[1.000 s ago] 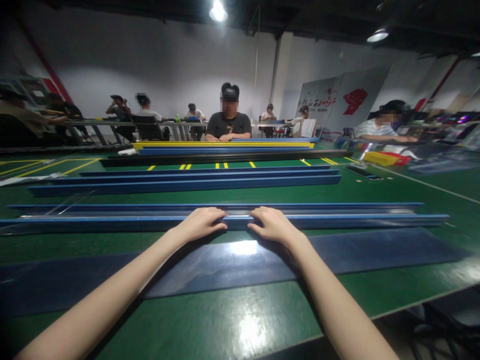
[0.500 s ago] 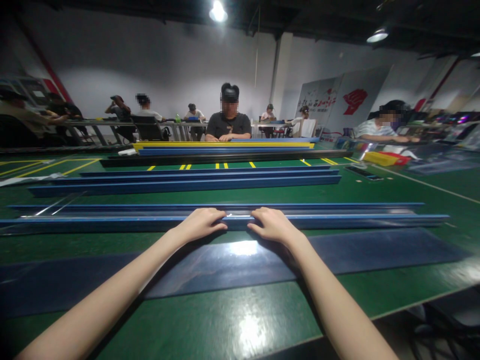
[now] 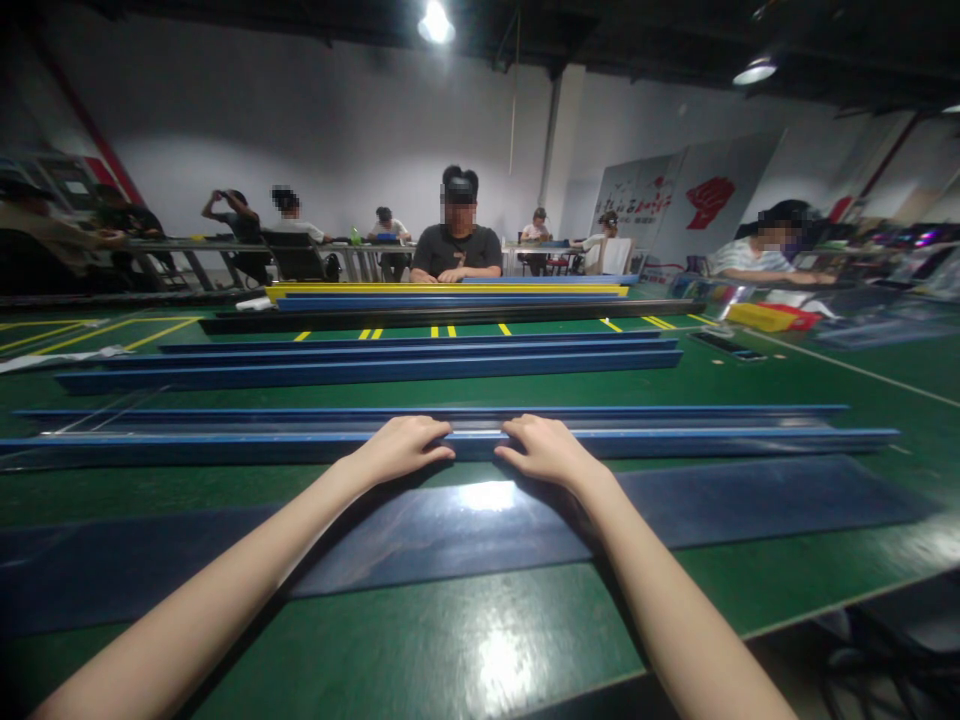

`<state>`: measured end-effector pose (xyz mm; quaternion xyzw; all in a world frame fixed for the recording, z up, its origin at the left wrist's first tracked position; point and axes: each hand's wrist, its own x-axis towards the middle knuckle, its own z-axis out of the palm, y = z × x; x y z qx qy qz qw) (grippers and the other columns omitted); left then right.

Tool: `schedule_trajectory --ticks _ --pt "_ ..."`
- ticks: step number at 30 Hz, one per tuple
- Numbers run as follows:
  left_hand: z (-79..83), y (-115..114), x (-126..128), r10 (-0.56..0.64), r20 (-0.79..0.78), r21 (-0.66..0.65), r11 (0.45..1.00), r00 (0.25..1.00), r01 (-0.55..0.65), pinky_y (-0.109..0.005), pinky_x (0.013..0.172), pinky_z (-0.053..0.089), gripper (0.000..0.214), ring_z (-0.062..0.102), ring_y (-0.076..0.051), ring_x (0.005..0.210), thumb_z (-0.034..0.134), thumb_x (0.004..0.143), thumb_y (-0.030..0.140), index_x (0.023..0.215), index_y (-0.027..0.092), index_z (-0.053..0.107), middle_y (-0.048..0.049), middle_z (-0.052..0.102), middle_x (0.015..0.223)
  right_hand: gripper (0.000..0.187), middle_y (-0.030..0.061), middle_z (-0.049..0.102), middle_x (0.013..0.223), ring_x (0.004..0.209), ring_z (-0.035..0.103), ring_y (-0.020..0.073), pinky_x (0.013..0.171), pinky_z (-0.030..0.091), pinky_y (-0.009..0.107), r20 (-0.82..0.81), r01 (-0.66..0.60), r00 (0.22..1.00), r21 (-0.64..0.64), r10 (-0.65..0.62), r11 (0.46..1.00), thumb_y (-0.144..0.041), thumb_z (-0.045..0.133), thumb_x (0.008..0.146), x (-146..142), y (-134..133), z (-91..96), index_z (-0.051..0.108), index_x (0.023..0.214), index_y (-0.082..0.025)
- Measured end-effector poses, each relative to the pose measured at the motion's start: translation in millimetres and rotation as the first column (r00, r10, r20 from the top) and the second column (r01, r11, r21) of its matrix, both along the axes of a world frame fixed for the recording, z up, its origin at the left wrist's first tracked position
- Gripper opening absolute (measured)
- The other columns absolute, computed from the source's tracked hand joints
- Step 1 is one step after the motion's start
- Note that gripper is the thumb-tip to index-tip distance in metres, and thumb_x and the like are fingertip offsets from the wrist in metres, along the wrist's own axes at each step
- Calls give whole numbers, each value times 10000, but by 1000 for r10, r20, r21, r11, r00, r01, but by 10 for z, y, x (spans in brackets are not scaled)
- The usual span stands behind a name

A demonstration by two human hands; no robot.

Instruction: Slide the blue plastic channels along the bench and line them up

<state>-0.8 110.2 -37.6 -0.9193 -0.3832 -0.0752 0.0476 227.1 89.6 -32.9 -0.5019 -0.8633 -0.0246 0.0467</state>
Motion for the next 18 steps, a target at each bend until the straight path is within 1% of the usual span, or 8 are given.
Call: schedule_trajectory --ticks 18 --pt "-10 -6 -2 -7 29 -11 1000 1000 7 -251 644 405 212 589 -189 812 453 830 390 853 204 554 -35 637 872 358 88 630 992 936 557 212 738 382 263 -12 11 1000 -22 -11 1000 -415 398 840 -6 4 18 588 1037 -185"
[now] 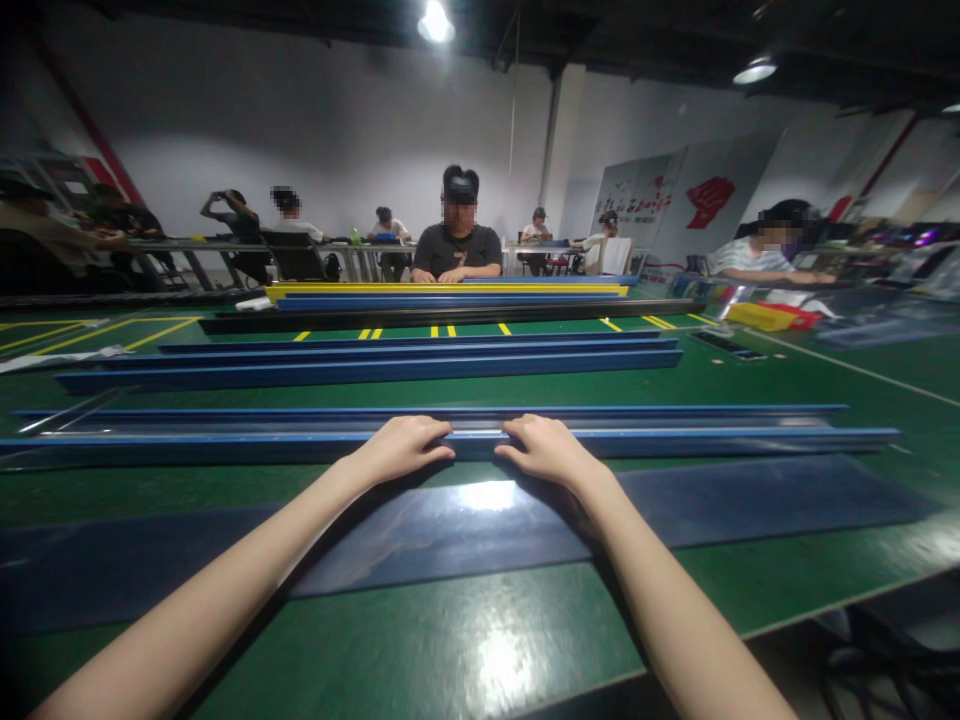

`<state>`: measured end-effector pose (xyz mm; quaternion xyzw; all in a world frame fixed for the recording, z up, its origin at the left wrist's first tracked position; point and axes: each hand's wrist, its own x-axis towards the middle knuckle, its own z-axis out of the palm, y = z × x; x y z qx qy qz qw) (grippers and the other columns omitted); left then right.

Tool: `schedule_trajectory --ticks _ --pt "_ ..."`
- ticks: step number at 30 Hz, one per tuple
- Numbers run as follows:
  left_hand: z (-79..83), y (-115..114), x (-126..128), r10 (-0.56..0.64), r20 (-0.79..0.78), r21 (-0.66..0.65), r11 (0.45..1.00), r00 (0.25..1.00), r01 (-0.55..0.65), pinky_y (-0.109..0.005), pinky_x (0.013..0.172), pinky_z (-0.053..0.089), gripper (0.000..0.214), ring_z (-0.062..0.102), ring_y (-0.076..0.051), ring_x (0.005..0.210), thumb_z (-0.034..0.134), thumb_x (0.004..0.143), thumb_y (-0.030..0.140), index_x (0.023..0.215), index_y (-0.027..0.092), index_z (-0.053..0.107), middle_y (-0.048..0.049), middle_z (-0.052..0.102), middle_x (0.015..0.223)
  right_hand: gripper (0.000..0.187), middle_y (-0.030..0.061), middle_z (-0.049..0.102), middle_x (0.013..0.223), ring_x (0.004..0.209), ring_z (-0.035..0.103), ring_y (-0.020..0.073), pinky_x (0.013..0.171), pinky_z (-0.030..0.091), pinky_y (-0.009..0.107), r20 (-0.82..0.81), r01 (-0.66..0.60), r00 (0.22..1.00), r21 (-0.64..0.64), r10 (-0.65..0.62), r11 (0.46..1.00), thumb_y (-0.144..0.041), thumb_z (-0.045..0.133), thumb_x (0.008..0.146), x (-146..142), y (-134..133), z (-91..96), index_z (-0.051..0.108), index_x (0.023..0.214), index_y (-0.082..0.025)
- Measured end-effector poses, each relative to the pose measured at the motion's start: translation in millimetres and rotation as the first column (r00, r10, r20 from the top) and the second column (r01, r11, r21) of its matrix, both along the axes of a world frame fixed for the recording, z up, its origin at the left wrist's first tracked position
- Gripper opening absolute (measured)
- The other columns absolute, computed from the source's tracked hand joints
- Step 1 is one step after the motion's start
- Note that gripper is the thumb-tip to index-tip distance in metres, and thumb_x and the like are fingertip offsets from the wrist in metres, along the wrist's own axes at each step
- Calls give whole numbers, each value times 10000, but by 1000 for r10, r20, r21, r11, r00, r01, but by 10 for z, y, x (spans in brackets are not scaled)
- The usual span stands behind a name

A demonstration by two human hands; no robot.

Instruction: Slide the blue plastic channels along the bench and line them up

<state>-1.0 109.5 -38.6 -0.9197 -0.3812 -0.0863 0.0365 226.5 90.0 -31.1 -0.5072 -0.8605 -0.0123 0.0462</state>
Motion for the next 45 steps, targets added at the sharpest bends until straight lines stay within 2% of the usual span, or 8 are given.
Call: schedule_trajectory --ticks 45 --pt "-10 1 1 -6 14 -1 1000 1000 6 -262 671 415 207 582 -196 853 458 829 378 871 201 557 -40 629 915 342 89 617 1005 956 541 202 762 381 264 -2 -17 1000 5 17 1000 -395 394 848 -4 -6 -5 580 1041 -182"
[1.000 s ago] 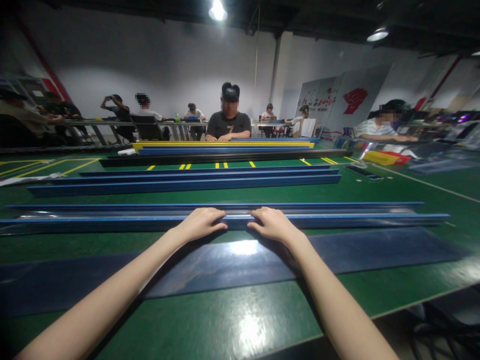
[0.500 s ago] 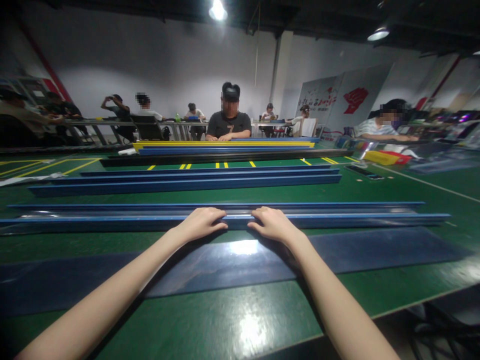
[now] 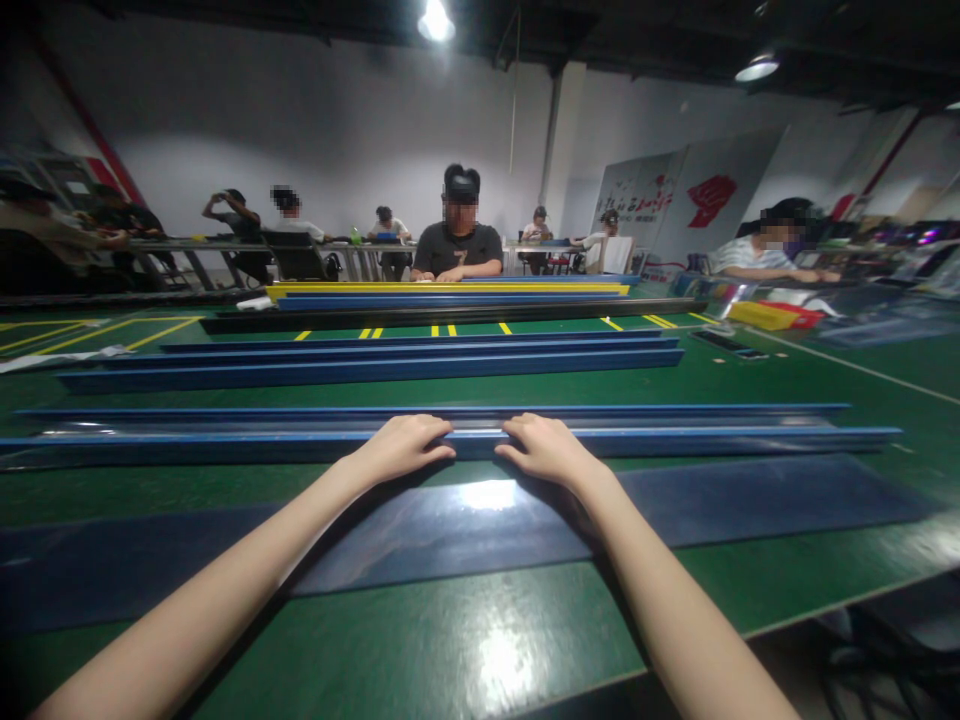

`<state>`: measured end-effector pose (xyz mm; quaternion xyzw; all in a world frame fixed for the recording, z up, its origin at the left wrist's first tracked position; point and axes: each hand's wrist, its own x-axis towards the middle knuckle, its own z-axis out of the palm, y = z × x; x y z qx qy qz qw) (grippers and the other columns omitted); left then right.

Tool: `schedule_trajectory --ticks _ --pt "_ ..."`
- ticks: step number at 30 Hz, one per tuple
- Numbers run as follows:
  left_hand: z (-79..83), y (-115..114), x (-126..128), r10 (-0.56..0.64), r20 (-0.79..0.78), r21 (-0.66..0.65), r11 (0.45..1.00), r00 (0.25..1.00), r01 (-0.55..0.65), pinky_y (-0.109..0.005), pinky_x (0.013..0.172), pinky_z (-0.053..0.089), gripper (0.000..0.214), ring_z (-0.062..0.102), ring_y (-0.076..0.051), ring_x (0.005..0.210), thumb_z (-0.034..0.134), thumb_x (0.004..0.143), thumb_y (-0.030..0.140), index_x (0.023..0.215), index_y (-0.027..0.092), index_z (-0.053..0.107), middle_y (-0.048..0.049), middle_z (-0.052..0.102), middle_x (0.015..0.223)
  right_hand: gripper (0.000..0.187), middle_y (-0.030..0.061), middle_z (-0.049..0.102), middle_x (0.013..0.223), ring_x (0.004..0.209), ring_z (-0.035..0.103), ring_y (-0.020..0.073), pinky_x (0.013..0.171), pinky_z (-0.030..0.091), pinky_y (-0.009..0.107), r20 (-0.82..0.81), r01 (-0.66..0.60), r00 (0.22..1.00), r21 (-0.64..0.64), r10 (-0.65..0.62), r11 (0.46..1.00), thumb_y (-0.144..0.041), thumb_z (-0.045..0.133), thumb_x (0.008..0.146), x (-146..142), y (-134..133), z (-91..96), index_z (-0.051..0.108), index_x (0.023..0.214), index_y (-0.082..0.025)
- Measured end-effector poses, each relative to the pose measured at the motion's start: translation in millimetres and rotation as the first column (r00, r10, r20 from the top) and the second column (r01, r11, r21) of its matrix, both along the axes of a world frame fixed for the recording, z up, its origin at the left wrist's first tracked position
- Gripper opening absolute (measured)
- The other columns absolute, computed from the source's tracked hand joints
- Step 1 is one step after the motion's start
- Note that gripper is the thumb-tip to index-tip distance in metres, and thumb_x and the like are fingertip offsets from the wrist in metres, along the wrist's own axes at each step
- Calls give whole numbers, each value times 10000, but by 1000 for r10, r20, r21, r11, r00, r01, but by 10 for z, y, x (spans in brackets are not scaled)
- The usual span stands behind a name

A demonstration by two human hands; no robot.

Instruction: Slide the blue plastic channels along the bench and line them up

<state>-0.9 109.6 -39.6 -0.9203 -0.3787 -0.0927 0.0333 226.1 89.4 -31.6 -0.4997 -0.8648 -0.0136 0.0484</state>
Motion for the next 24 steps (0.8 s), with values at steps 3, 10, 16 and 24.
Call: schedule_trajectory --ticks 3,10,16,24 --pt "12 -7 4 -7 0 7 1000 1000 7 -258 675 413 198 578 -195 871 460 830 368 882 198 547 -39 623 931 345 87 617 1005 957 542 203 765 382 264 -4 -4 1000 10 4 1000 -398 392 848 4 3 -8 581 1035 -179" --pt "23 -12 -11 18 40 -17 1000 999 -17 -248 608 394 214 591 -190 771 507 804 380 910 197 475 -26 626 851 344 87 619 999 943 548 209 756 390 271 -2 -14 1000 22 14 1000 -390 389 849 -1 -2 -2 580 1034 -172" --pt "11 -1 -7 55 37 -9 998 998 -55 -250 591 380 243 598 -201 754 520 789 412 865 191 452 -34 631 823 342 87 618 1001 947 546 204 750 387 263 -1 -7 1000 20 7 1000 -389 392 849 -4 -10 0 580 1040 -175" --pt "10 -7 0 108 -3 23 994 994 -108 -256 566 368 284 604 -219 750 502 784 472 835 195 462 -34 639 807 347 86 616 1004 944 547 207 743 383 263 5 -11 1000 23 11 1000 -389 390 849 5 5 -20 574 1050 -175"
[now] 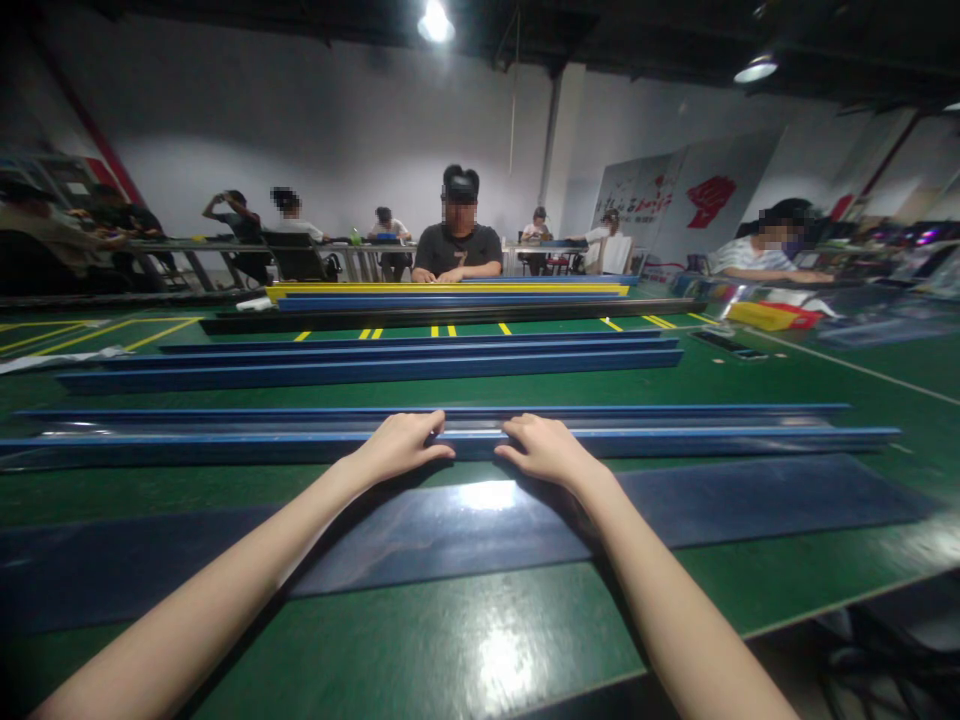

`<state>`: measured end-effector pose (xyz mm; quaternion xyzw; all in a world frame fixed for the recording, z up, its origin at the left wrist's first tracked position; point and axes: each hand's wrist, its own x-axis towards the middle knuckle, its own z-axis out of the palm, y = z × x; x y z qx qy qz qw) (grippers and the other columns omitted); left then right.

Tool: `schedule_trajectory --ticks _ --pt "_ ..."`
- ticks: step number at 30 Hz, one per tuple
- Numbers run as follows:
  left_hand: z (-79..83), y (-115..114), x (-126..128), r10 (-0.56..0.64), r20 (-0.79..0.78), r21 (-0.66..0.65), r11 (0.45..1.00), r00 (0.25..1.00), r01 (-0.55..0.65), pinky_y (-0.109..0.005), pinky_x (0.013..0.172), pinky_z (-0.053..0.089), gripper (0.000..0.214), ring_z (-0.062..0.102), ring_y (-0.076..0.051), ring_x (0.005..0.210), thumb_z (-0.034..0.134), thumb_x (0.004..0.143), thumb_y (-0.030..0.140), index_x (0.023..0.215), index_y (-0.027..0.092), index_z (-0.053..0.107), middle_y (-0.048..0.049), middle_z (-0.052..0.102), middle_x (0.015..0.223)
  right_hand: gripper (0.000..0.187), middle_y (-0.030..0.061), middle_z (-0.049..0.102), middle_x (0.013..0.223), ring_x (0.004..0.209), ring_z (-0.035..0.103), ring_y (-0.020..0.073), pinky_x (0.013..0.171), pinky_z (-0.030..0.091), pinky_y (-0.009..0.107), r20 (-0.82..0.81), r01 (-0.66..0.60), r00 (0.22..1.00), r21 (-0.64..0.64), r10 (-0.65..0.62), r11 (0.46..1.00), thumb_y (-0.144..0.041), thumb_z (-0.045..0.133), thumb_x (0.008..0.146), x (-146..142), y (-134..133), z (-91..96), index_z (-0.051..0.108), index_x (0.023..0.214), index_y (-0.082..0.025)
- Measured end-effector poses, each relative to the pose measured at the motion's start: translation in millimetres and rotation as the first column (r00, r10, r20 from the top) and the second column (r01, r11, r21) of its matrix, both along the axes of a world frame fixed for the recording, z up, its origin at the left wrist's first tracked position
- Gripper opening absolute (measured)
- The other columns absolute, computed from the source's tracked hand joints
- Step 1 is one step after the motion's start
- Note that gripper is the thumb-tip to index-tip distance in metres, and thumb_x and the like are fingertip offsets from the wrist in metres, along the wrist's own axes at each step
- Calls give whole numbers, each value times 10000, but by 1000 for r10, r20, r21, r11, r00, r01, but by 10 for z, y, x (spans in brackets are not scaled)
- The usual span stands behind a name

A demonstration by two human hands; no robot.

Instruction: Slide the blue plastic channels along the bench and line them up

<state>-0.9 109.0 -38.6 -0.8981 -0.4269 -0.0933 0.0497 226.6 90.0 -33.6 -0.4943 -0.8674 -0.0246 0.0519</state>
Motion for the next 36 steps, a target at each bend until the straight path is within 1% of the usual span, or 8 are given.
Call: schedule_trajectory --ticks 7,12,15,18,24,28,36 --pt "8 -3 2 -19 6 -4 1000 1000 19 -244 560 357 253 597 -199 762 494 798 445 847 202 439 -21 633 842 299 88 616 963 886 555 201 713 374 265 3 -11 1000 39 11 999 -368 404 842 -16 -18 -1 573 989 -170" --pt "-4 -5 -4 -27 8 -3 1000 1000 27 -243 565 357 252 589 -192 763 495 797 443 844 203 436 -17 627 846 258 69 598 937 872 535 175 717 362 251 -102 -69 992 109 81 992 -373 435 833 -79 -39 -24 543 953 -172" --pt "-13 -8 -10 -31 5 3 1000 1000 31 -244 565 357 252 586 -190 760 494 798 443 847 202 439 -19 624 847 192 57 585 882 827 521 158 667 348 236 -122 -88 987 150 107 985 -326 437 843 -111 -31 -46 540 895 -173" --pt "-6 -12 -10 -32 -3 15 999 999 32 -244 571 360 254 584 -187 764 496 797 444 852 202 447 -19 623 849 135 43 577 831 778 514 144 619 319 226 -105 -95 988 168 113 981 -275 451 841 -126 -13 -48 539 830 -172" --pt "2 -6 3 -41 -22 70 997 999 43 -243 590 365 258 582 -181 777 533 776 445 823 198 475 -18 622 848 123 38 589 797 719 521 137 567 261 235 -4 -80 997 190 83 978 -261 477 820 -138 10 5 544 780 -167" --pt "-7 1 12 -68 -23 104 992 997 70 -240 602 363 277 578 -179 789 564 750 456 798 193 491 -17 619 840 108 26 601 804 705 530 133 544 234 239 19 -71 997 178 69 981 -252 475 809 -95 4 38 544 783 -174" --pt "26 -12 6 -77 40 80 994 996 74 -226 585 343 261 554 -152 754 553 761 447 799 193 509 0 598 821 92 22 626 748 648 540 140 503 187 241 62 59 996 116 -66 992 -260 506 752 130 -13 119 548 710 -189"
